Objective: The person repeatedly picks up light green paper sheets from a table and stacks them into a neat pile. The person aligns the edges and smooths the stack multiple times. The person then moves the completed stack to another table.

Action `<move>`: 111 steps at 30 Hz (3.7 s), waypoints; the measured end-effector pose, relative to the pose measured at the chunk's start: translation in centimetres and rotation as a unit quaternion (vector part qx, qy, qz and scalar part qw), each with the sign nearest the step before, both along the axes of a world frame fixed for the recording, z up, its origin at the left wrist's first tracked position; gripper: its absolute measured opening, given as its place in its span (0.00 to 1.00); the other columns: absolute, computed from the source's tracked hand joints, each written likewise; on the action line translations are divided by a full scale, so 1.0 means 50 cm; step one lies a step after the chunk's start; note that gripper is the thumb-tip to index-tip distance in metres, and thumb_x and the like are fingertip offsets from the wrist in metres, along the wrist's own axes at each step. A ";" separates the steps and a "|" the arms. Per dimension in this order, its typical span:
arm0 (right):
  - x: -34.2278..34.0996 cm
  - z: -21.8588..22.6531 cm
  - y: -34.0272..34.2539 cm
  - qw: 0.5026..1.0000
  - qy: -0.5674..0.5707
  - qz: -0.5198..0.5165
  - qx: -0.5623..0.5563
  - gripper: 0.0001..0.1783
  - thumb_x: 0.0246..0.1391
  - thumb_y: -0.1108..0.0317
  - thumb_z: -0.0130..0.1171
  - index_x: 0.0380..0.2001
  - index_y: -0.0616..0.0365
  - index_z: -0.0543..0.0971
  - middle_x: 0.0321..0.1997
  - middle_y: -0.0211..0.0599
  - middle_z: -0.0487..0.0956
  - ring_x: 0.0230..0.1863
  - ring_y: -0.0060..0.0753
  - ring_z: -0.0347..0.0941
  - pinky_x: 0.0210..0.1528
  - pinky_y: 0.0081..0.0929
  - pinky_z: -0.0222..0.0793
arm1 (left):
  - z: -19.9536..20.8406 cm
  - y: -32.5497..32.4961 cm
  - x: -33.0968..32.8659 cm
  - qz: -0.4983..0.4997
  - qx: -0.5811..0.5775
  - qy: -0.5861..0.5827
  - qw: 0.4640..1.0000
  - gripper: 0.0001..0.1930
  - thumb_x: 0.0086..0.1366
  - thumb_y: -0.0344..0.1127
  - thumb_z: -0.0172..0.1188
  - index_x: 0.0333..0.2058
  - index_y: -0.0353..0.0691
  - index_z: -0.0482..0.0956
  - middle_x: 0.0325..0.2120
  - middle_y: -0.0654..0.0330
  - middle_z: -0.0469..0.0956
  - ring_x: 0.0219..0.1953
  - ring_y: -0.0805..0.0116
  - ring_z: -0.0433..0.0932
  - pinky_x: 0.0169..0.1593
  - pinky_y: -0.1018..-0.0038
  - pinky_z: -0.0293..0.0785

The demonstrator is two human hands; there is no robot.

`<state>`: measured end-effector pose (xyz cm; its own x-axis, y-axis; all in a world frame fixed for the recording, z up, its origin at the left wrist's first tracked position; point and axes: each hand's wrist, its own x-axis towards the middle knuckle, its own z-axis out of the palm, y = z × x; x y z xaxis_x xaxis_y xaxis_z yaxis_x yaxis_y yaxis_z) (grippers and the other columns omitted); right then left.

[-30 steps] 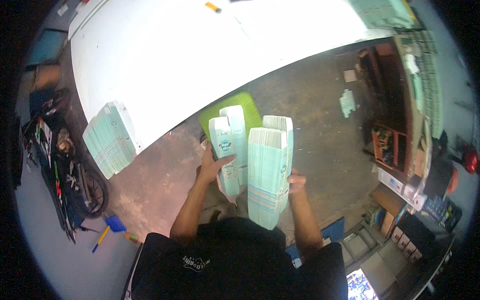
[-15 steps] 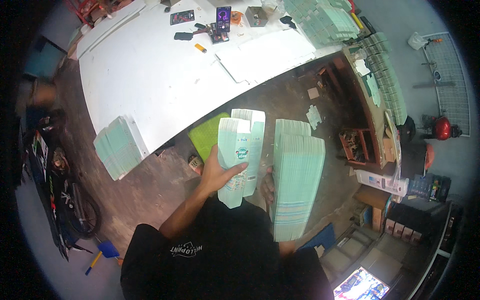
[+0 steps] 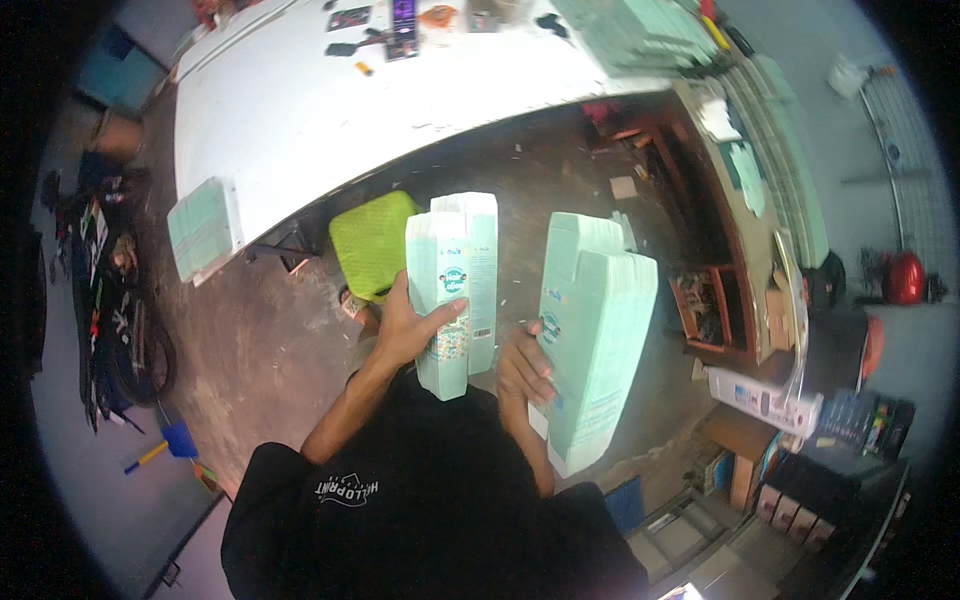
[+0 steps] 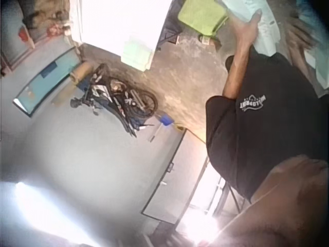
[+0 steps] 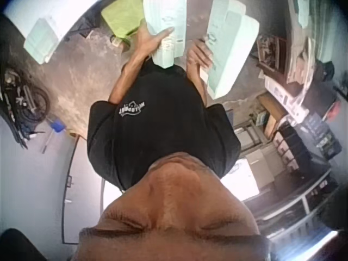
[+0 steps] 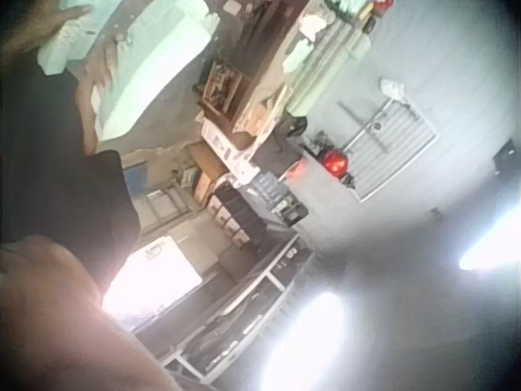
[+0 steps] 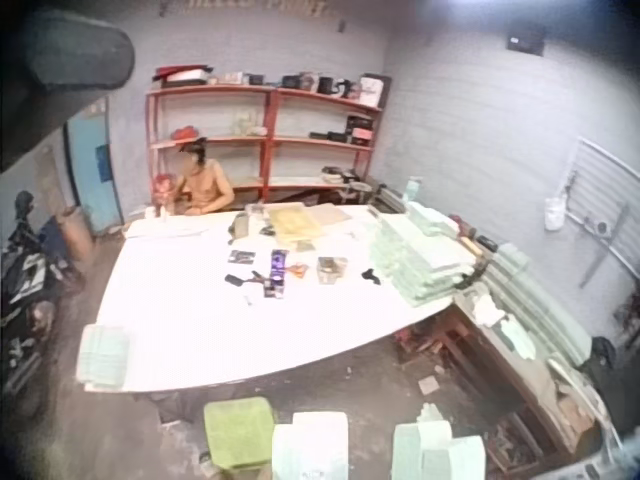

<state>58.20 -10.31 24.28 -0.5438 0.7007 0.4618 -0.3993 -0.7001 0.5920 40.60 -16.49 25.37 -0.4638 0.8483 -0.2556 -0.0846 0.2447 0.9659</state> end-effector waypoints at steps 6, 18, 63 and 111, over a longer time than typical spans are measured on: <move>0.325 0.027 0.058 0.948 -0.283 -0.075 0.127 0.37 0.67 0.63 0.53 0.68 0.84 0.61 0.43 0.69 0.82 0.36 0.53 0.87 0.29 0.41 0.85 | 0.025 0.099 0.231 -0.084 0.038 -0.095 0.991 0.37 0.59 0.42 0.78 0.58 0.25 0.70 0.49 0.44 0.83 0.50 0.58 0.84 0.54 0.62 0.80; 0.699 0.066 0.084 0.651 -0.699 -0.262 0.138 0.38 0.52 0.61 0.61 0.62 0.78 0.72 0.58 0.60 0.82 0.54 0.45 0.83 0.56 0.37 0.80 | -0.077 0.289 0.592 -0.283 0.118 -0.019 0.952 0.29 0.74 0.51 0.61 0.59 0.30 0.71 0.48 0.46 0.80 0.52 0.57 0.78 0.58 0.60 0.73; 1.413 -0.118 1.279 0.761 -0.636 -0.107 0.073 0.43 0.51 0.59 0.67 0.69 0.65 0.69 0.64 0.49 0.78 0.64 0.49 0.75 0.68 0.47 0.70 | 0.015 1.408 1.291 -0.310 -0.046 -0.006 0.950 0.54 0.73 0.60 0.60 0.75 0.22 0.41 0.74 0.32 0.54 0.76 0.44 0.56 0.77 0.59 0.50; 1.253 -0.024 2.589 0.072 -0.961 -0.264 -0.030 0.53 0.41 0.42 0.83 0.58 0.73 0.74 0.55 0.56 0.83 0.57 0.48 0.81 0.61 0.37 0.75 | -0.038 2.826 1.255 -0.361 0.168 0.437 0.807 0.30 0.71 0.45 0.63 0.59 0.21 0.72 0.42 0.39 0.83 0.44 0.36 0.83 0.44 0.48 0.81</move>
<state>120.87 119.15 23.07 0.5476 0.8275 -0.1241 0.2554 -0.3065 -0.9170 103.33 124.80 23.49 0.3039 0.9313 0.2009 0.7119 -0.3621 0.6017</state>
